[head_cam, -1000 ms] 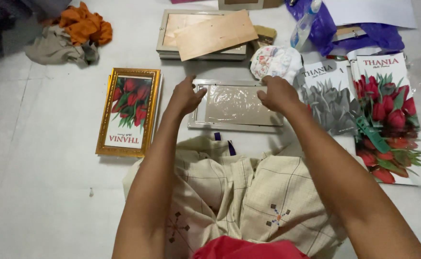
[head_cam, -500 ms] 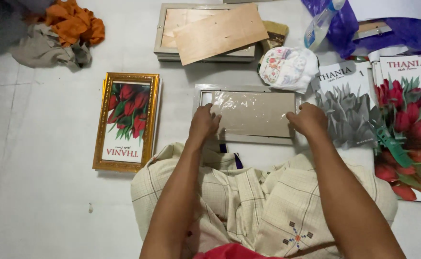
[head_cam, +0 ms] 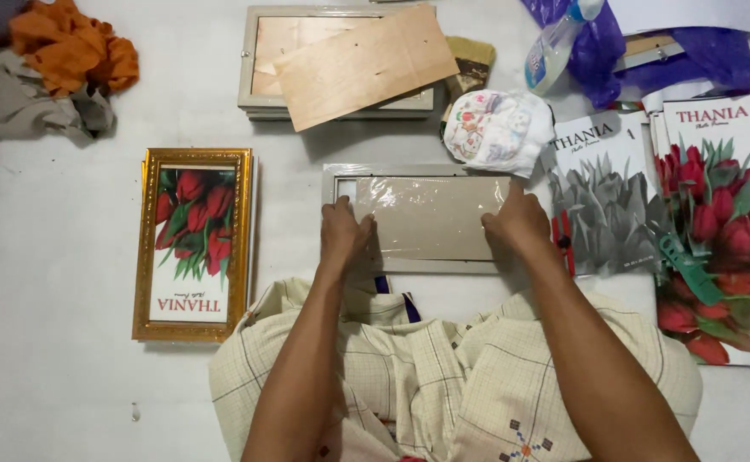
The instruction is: Applying a finish or adhesive to the inner edge of a picture frame using a brush after removing the backing
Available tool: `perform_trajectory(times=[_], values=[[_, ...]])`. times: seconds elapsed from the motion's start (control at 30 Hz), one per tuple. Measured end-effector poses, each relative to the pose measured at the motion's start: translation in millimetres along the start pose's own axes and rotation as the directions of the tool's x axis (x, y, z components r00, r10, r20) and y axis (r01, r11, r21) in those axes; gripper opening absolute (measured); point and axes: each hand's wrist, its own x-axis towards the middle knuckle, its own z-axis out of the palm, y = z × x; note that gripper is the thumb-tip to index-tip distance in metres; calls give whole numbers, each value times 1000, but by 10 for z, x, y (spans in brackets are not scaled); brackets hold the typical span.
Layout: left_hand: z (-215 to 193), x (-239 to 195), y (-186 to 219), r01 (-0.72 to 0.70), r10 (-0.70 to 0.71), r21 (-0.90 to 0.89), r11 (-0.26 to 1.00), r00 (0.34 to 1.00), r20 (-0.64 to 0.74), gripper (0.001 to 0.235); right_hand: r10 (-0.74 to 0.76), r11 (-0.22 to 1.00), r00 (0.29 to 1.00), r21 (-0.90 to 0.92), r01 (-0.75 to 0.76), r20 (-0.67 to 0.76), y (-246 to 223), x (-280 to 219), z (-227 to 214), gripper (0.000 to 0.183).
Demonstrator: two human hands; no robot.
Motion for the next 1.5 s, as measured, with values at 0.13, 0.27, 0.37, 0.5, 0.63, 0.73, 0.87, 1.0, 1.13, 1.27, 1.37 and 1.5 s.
perform_trajectory(times=[0.13,0.27,0.37,0.5,0.63,0.73,0.87,1.0,1.13,1.27,1.37,1.5], values=[[28,149,-78,69,-69,-34,997,998,11,67,12,1000,999,1,-12,-34,-147,-191,-234,67],[31,182,-109,99,-100,-35,994,995,-7,59,-1,1000,1000,-27,0,-21,30,2,-147,57],[146,280,-241,102,-103,-37,994,995,-13,55,-14,1000,999,-20,14,-38,140,105,-60,51],[123,249,-219,73,-72,10,997,997,-11,50,20,999,998,-31,-22,-53,247,267,46,44],[-149,-8,152,151,-152,-51,987,988,-15,50,28,999,997,-33,-31,-70,294,318,84,41],[-105,22,78,171,-177,-91,981,982,-61,46,59,996,995,-58,-63,-76,325,369,121,38],[58,132,-83,153,-159,-72,986,984,-82,38,64,996,995,-61,-69,-73,365,395,168,35],[8,-19,49,162,-180,-190,968,980,-86,33,85,989,994,-114,-92,-65,367,424,126,40],[112,72,-79,34,-40,-63,997,993,-107,29,86,987,995,-131,-92,-48,305,365,58,40],[158,173,-143,75,-84,-154,985,995,-52,38,89,992,995,-81,-92,-42,201,190,-62,41],[66,107,-38,128,-133,-233,964,991,-4,42,74,995,997,-72,-76,-32,207,169,-114,44],[22,75,0,207,-187,-427,880,978,89,40,77,997,996,-7,-78,-51,216,92,-149,47]])
